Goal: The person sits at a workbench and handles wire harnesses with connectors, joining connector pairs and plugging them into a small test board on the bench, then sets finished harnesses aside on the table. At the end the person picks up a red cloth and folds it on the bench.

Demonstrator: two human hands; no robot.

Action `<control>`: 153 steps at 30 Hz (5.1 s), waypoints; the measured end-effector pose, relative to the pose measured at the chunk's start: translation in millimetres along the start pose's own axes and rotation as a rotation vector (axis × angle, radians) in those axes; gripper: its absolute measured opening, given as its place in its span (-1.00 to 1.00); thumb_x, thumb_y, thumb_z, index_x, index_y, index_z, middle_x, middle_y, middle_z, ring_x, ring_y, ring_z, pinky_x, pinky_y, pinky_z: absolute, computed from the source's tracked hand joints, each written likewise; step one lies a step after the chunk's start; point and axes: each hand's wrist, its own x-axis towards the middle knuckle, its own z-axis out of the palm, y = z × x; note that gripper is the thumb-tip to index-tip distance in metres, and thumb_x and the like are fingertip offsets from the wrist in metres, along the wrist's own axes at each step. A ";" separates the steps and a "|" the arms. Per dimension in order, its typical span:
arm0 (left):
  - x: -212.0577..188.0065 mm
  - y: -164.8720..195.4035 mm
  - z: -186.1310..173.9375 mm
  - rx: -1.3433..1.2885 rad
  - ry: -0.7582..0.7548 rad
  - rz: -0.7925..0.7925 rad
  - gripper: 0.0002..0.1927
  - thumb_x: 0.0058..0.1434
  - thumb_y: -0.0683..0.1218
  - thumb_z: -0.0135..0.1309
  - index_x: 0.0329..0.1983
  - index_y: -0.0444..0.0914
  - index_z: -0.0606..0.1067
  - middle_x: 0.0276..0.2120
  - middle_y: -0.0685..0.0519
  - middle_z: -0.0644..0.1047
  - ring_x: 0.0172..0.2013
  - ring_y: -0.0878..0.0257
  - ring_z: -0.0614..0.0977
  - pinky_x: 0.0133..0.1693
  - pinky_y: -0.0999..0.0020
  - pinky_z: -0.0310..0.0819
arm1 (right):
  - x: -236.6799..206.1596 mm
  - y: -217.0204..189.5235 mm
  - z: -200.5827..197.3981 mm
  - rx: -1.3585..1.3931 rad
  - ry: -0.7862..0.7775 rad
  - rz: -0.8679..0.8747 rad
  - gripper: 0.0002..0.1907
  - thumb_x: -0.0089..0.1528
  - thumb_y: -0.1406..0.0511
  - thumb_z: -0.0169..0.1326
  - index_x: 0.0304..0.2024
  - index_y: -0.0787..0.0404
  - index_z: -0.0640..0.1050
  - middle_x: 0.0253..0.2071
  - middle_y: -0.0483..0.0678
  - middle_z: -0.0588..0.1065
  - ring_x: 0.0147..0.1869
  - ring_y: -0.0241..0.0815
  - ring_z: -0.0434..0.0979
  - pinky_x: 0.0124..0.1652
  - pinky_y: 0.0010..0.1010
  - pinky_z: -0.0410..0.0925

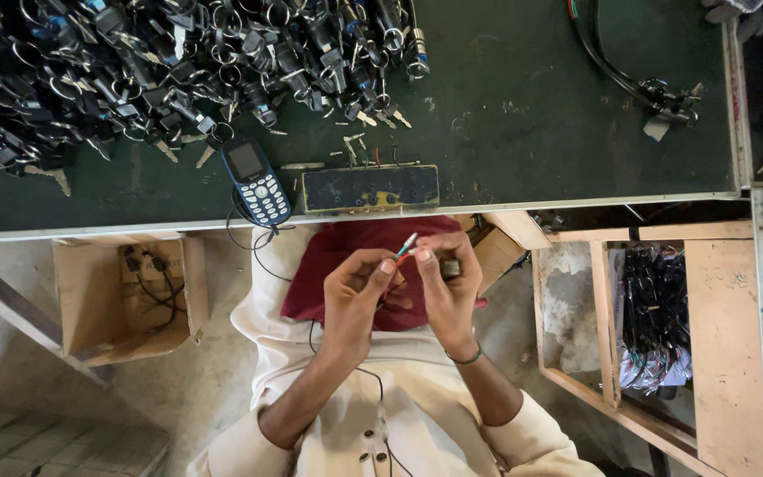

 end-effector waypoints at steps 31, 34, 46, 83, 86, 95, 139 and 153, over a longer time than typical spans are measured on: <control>-6.3 15.4 14.6 0.608 0.071 0.444 -0.96 0.27 -0.33 0.15 -0.23 -0.42 0.58 -0.48 0.01 0.53 -0.49 0.34 0.50 -0.43 0.44 0.39 | -0.2 -4.8 9.0 0.359 -0.100 0.482 -0.85 0.40 0.30 0.12 -0.14 0.29 0.55 -0.41 -0.20 0.46 -0.42 -0.48 0.34 -0.46 -0.60 0.20; -6.6 17.1 13.1 0.627 0.077 0.448 -0.94 0.27 -0.31 0.17 -0.20 -0.41 0.60 -0.49 0.01 0.52 -0.49 0.34 0.48 -0.44 0.44 0.36 | -0.3 -5.3 6.8 0.438 -0.057 0.537 -0.85 0.37 0.28 0.10 -0.13 0.25 0.57 -0.46 -0.24 0.42 -0.47 -0.52 0.27 -0.49 -0.61 0.17; -12.8 13.0 13.1 0.719 0.171 0.474 -0.92 0.26 -0.30 0.16 -0.20 -0.38 0.61 -0.50 0.01 0.54 -0.53 0.34 0.49 -0.45 0.43 0.36 | -10.2 -4.5 12.8 0.306 -0.114 0.437 -0.86 0.40 0.30 0.08 -0.22 0.25 0.51 -0.42 -0.22 0.45 -0.41 -0.51 0.32 -0.45 -0.60 0.19; 66.4 -27.1 -15.3 1.145 0.161 0.856 -0.76 0.29 -0.23 0.19 -0.47 -0.30 0.42 -0.61 -0.07 0.41 -0.54 0.06 0.48 -0.47 0.17 0.32 | 32.1 49.1 -50.7 0.220 -0.241 0.584 -0.68 0.41 0.22 0.00 -0.11 0.38 0.60 -0.36 0.05 0.61 -0.49 -0.31 0.47 -0.44 -0.53 0.34; 70.9 -30.7 -18.6 1.223 0.150 0.853 -0.74 0.28 -0.26 0.18 -0.49 -0.27 0.38 -0.61 -0.04 0.40 -0.52 0.02 0.48 -0.47 0.10 0.34 | 33.6 52.3 -55.7 0.172 -0.296 0.586 -0.66 0.42 0.20 -0.01 -0.13 0.38 0.60 -0.34 -0.01 0.60 -0.45 -0.34 0.48 -0.39 -0.54 0.37; 70.3 -32.6 -21.3 1.188 0.170 0.838 -0.76 0.23 -0.26 0.20 -0.49 -0.27 0.39 -0.59 -0.05 0.41 -0.53 0.01 0.49 -0.47 0.11 0.34 | 32.7 52.6 -52.0 0.156 -0.353 0.592 -0.64 0.43 0.17 -0.01 -0.18 0.37 0.61 -0.40 -0.04 0.57 -0.46 -0.34 0.47 -0.41 -0.52 0.36; 52.6 -13.6 -37.9 0.698 0.234 0.459 -0.90 0.31 -0.19 0.20 -0.23 -0.36 0.59 -0.53 0.04 0.62 -0.52 0.44 0.59 -0.47 0.47 0.42 | 45.1 78.6 7.1 0.119 -0.206 0.631 -0.82 0.29 0.25 0.21 -0.21 0.25 0.69 -0.39 -0.21 0.59 -0.48 -0.52 0.36 -0.51 -0.61 0.16; 57.1 -27.1 -39.6 0.603 0.259 0.393 -0.85 0.33 -0.20 0.19 -0.35 -0.36 0.53 -0.57 0.11 0.58 -0.59 0.52 0.45 -0.56 0.52 0.26 | 48.5 84.7 -3.0 0.135 -0.276 0.650 -0.77 0.25 0.24 0.26 -0.18 0.30 0.67 -0.35 -0.16 0.60 -0.44 -0.45 0.44 -0.47 -0.60 0.27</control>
